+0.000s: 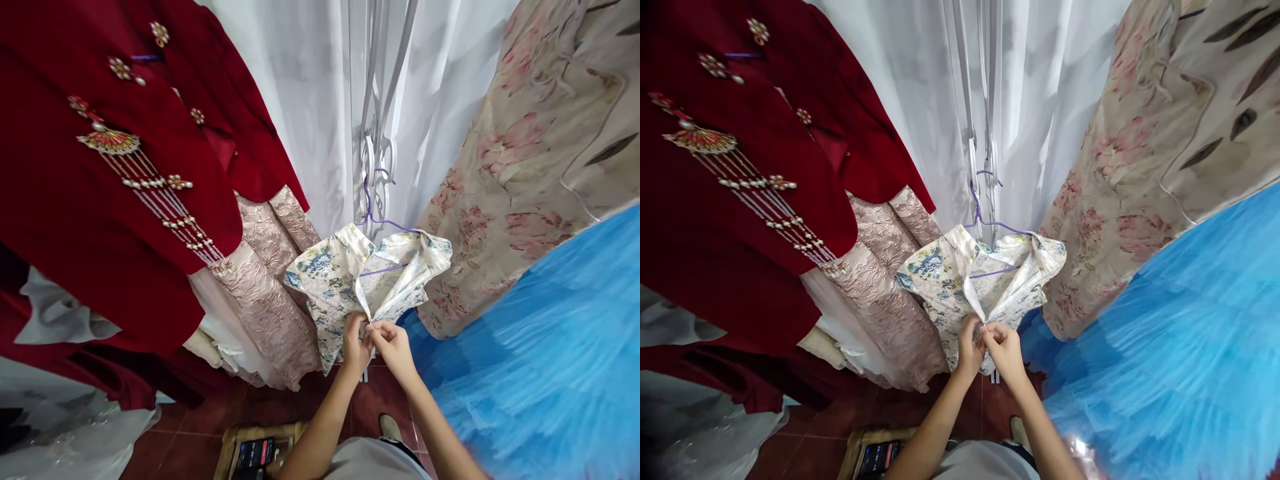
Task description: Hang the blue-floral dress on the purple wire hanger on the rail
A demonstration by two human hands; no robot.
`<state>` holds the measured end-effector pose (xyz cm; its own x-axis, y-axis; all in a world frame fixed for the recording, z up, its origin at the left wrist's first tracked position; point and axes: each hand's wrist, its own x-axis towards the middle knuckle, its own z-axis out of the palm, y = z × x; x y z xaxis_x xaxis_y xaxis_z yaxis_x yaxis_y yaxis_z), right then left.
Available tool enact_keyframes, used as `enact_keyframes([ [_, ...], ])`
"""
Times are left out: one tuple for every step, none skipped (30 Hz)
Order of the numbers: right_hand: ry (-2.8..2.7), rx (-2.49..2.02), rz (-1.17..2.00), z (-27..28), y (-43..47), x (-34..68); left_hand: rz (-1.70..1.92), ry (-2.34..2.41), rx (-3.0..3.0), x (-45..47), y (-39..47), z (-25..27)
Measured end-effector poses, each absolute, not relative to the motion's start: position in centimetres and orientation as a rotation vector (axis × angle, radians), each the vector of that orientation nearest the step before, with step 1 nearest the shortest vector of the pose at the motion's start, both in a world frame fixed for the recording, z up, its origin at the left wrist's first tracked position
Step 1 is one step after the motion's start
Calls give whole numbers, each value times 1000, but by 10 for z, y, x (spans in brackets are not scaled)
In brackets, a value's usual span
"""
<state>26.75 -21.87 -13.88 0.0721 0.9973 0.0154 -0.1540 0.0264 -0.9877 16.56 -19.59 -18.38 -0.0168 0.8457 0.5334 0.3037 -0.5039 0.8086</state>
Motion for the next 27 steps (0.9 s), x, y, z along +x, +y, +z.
enact_keyframes([
  [-1022, -1112, 1210, -136, -218, 268, 1538, 1206, 1797, 166, -197, -183],
  [-989, -1112, 1200, -132, -216, 269, 1530, 1218, 1799, 165, -199, -182],
  [-958, -1108, 1186, -128, -213, 270, 1522, 1231, 1803, 164, -201, -182],
  [-932, -1102, 1173, -121, -209, 271, 1516, 1247, 1805, 161, -203, -181],
  [-912, -1092, 1159, -113, -203, 272, 1512, 1265, 1803, 159, -205, -181],
  [-902, -1076, 1146, -103, -196, 273, 1511, 1285, 1794, 157, -207, -181],
  [-900, -1052, 1131, -91, -188, 274, 1511, 1304, 1781, 155, -208, -180],
  [-903, -1021, 1107, -77, -179, 275, 1508, 1321, 1767, 154, -210, -180],
  [-918, -980, 1082, -61, -169, 276, 1503, 1337, 1756, 153, -212, -179],
  [-938, -931, 1051, -45, -160, 277, 1497, 1353, 1748, 154, -214, -178],
  [-957, -882, 1027, -29, -150, 278, 1490, 1370, 1743, 156, -217, -178],
  [-969, -836, 1019, -14, -142, 279, 1485, 1387, 1738, 159, -221, -179],
  [-976, -797, 1007, -1, -135, 280, 1482, 1402, 1729, 163, -224, -180],
  [-990, -767, 1006, 9, -131, 282, 1480, 1412, 1717, 167, -227, -181],
  [-1010, -748, 1014, 16, -128, 284, 1477, 1409, 1710, 172, -229, -182],
  [-1037, -740, 1030, 19, -128, 286, 1485, 1396, 1707, 175, -229, -181],
  [-1065, -740, 1051, 20, -129, 288, 1510, 1377, 1707, 179, -228, -176],
  [-1090, -747, 1075, 18, -131, 291, 1559, 1361, 1705, 181, -224, -169],
  [-1108, -758, 1098, 15, -134, 293, 1628, 1353, 1706, 181, -218, -157],
  [-1117, -770, 1113, 11, -137, 296, 1713, 1348, 1714, 181, -211, -140],
  [-1124, -780, 1122, 7, -141, 299, 1798, 1353, 1724, 179, -202, -120],
  [-1135, -784, 1125, 3, -143, 301, 1847, 1346, 1780, 177, -192, -97],
  [-1151, -780, 1126, 1, -145, 304, 1860, 1312, 1878, 174, -181, -72],
  [-1171, -772, 1124, 0, -146, 307, 1781, 1274, 2014, 170, -170, -49],
  [-1190, -763, 1114, 0, -146, 309, 1664, 1254, 2150, 167, -160, -27],
  [-1209, -758, 1099, 0, -145, 311, 1549, 1239, 2281, 165, -151, -9],
  [-1225, -761, 1079, 1, -143, 312, 1474, 1231, 2385, 163, -143, 6],
])
